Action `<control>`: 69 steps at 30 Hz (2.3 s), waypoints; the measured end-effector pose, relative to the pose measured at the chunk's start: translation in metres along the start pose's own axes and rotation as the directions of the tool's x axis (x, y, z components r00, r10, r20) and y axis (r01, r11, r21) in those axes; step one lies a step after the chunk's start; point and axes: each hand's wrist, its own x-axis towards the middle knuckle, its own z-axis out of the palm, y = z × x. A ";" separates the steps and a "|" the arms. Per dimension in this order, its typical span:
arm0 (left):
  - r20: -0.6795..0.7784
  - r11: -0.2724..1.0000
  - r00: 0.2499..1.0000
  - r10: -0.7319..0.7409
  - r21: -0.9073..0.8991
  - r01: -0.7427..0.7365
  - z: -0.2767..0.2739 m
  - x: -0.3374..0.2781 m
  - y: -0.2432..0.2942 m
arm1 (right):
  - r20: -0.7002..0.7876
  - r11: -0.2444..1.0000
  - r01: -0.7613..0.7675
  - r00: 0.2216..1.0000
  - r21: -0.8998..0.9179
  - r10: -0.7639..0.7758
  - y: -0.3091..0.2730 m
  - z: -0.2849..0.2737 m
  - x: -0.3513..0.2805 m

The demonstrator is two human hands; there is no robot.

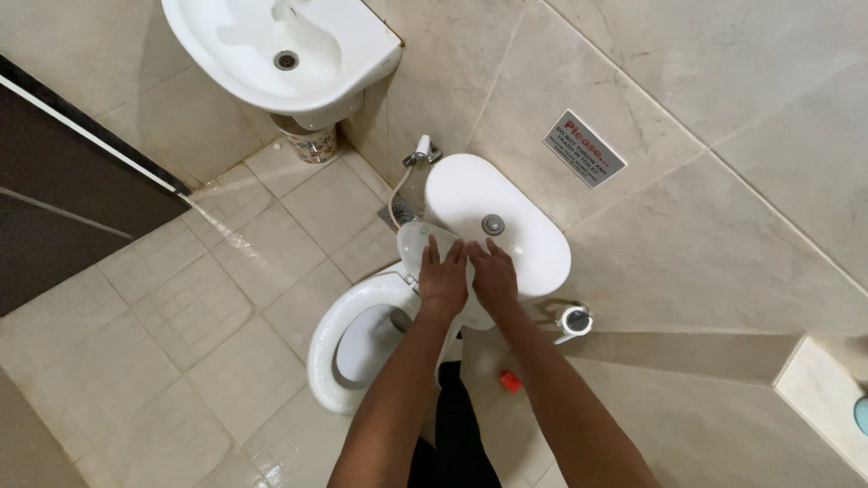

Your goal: The person uses a handheld bidet sprayer to rinse the inside of a toilet bowl. They direct the water stream around the bowl's interior surfaces, then turn off the sprayer and close the toilet seat and lid.

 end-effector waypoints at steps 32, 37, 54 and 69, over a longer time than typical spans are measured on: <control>-0.113 0.918 0.936 -0.335 -0.265 0.296 0.011 -0.138 -0.040 | -0.052 0.913 0.383 0.924 0.143 -0.380 -0.083 0.019 -0.052; -0.164 0.861 0.902 -0.400 -0.404 0.308 0.037 -0.189 -0.057 | -0.061 0.872 0.446 0.894 0.203 -0.443 -0.113 0.035 -0.082; -0.016 0.618 0.736 -0.677 -0.555 0.557 0.213 -0.293 -0.138 | -0.104 0.744 0.623 0.779 0.240 -0.619 -0.212 0.198 -0.184; 0.348 0.570 0.699 -0.624 -0.409 0.713 0.317 -0.283 -0.196 | 0.161 0.864 0.502 0.850 0.040 -0.502 -0.229 0.318 -0.204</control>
